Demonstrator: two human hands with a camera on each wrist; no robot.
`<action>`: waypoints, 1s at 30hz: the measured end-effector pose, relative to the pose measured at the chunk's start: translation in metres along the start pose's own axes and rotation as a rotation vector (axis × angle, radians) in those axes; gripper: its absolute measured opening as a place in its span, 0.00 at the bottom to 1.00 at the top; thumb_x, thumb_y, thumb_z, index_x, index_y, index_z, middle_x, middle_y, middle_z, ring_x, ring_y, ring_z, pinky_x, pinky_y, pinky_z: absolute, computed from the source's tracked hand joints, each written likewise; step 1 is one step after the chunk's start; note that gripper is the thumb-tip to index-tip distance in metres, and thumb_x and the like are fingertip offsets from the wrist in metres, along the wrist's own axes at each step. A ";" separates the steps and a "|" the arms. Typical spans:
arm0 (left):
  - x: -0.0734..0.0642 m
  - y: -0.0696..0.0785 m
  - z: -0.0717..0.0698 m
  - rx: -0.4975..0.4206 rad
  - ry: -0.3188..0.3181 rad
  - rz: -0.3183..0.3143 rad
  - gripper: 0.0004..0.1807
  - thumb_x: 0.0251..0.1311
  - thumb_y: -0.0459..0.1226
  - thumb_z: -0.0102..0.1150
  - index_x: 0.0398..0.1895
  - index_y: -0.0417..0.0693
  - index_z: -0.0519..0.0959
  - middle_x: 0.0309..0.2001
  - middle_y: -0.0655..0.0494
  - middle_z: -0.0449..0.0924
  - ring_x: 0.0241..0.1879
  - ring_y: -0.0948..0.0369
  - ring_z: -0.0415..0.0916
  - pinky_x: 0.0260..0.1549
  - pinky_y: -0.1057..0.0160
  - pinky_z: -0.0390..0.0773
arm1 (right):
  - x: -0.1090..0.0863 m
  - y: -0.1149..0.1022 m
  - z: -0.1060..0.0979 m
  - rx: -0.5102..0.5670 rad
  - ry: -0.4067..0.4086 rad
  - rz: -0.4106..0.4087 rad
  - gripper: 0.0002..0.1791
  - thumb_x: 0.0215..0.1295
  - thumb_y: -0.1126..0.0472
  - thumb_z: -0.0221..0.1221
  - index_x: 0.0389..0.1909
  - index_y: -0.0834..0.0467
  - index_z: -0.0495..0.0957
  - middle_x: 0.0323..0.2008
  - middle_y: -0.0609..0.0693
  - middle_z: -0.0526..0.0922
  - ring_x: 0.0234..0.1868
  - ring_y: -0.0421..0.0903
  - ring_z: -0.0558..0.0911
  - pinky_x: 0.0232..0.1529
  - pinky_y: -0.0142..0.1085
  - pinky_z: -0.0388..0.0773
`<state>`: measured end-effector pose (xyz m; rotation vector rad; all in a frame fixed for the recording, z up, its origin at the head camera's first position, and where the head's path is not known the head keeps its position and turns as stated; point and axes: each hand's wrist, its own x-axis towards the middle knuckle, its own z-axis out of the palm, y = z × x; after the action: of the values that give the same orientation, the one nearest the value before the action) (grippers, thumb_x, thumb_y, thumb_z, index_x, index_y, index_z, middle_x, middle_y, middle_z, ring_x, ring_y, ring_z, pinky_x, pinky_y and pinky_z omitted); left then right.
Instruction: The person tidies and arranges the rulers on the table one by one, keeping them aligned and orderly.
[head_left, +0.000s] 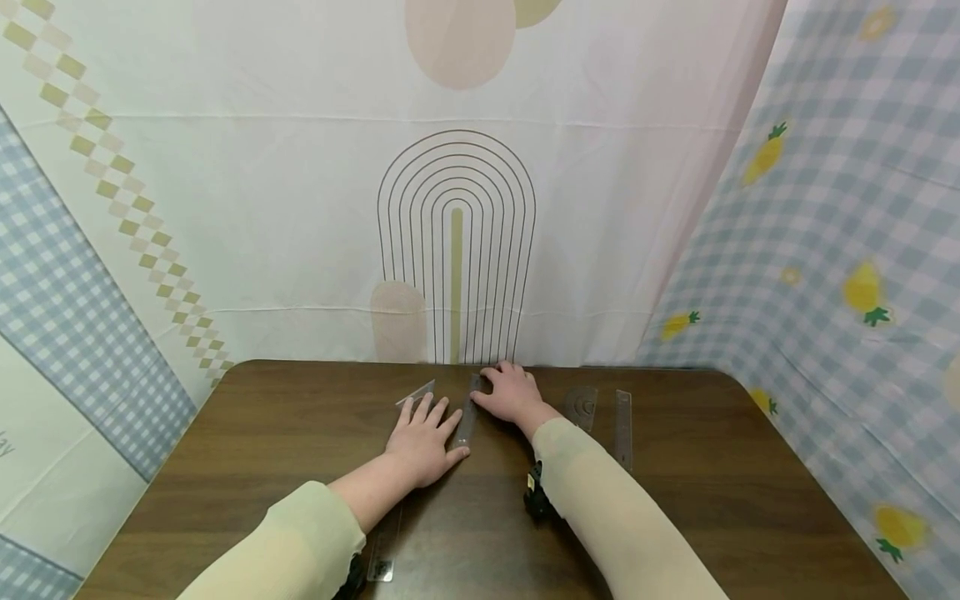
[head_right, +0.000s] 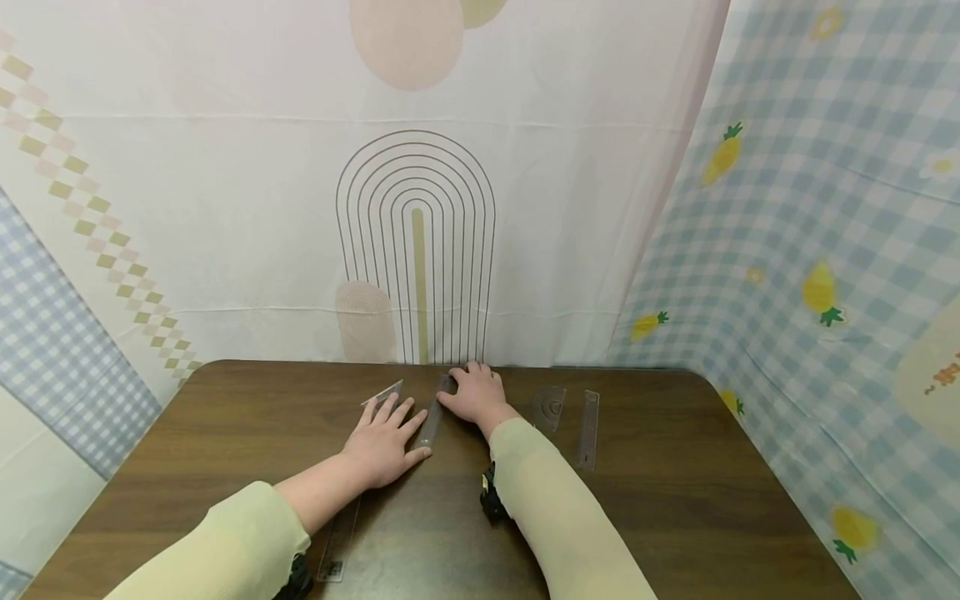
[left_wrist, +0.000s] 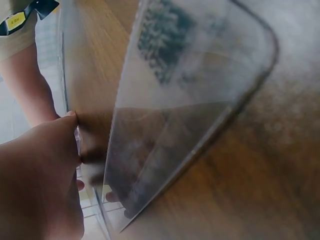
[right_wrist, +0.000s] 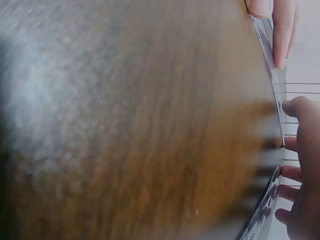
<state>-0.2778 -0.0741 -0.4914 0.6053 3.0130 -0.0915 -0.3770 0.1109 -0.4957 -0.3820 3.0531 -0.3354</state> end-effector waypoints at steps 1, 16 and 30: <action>0.000 0.000 0.000 -0.002 0.000 0.001 0.40 0.69 0.67 0.36 0.78 0.60 0.57 0.78 0.50 0.51 0.77 0.46 0.42 0.72 0.40 0.42 | 0.001 0.000 0.000 0.004 0.001 0.003 0.33 0.69 0.36 0.54 0.69 0.49 0.72 0.67 0.57 0.68 0.68 0.59 0.66 0.67 0.56 0.61; 0.001 0.002 0.002 -0.009 0.000 0.009 0.40 0.69 0.67 0.36 0.79 0.61 0.56 0.78 0.51 0.50 0.77 0.47 0.40 0.72 0.40 0.41 | 0.003 -0.003 -0.006 0.117 0.024 0.037 0.22 0.70 0.47 0.56 0.62 0.50 0.77 0.65 0.57 0.71 0.67 0.59 0.67 0.65 0.57 0.63; 0.000 0.001 0.003 -0.017 0.012 0.007 0.41 0.68 0.67 0.37 0.80 0.61 0.53 0.79 0.50 0.48 0.77 0.46 0.39 0.72 0.40 0.40 | 0.004 -0.005 -0.011 0.157 0.105 0.038 0.17 0.71 0.51 0.55 0.57 0.51 0.80 0.59 0.54 0.75 0.63 0.56 0.71 0.64 0.55 0.64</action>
<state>-0.2775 -0.0732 -0.4944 0.6175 3.0197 -0.0619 -0.3807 0.1074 -0.4839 -0.3063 3.1013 -0.6064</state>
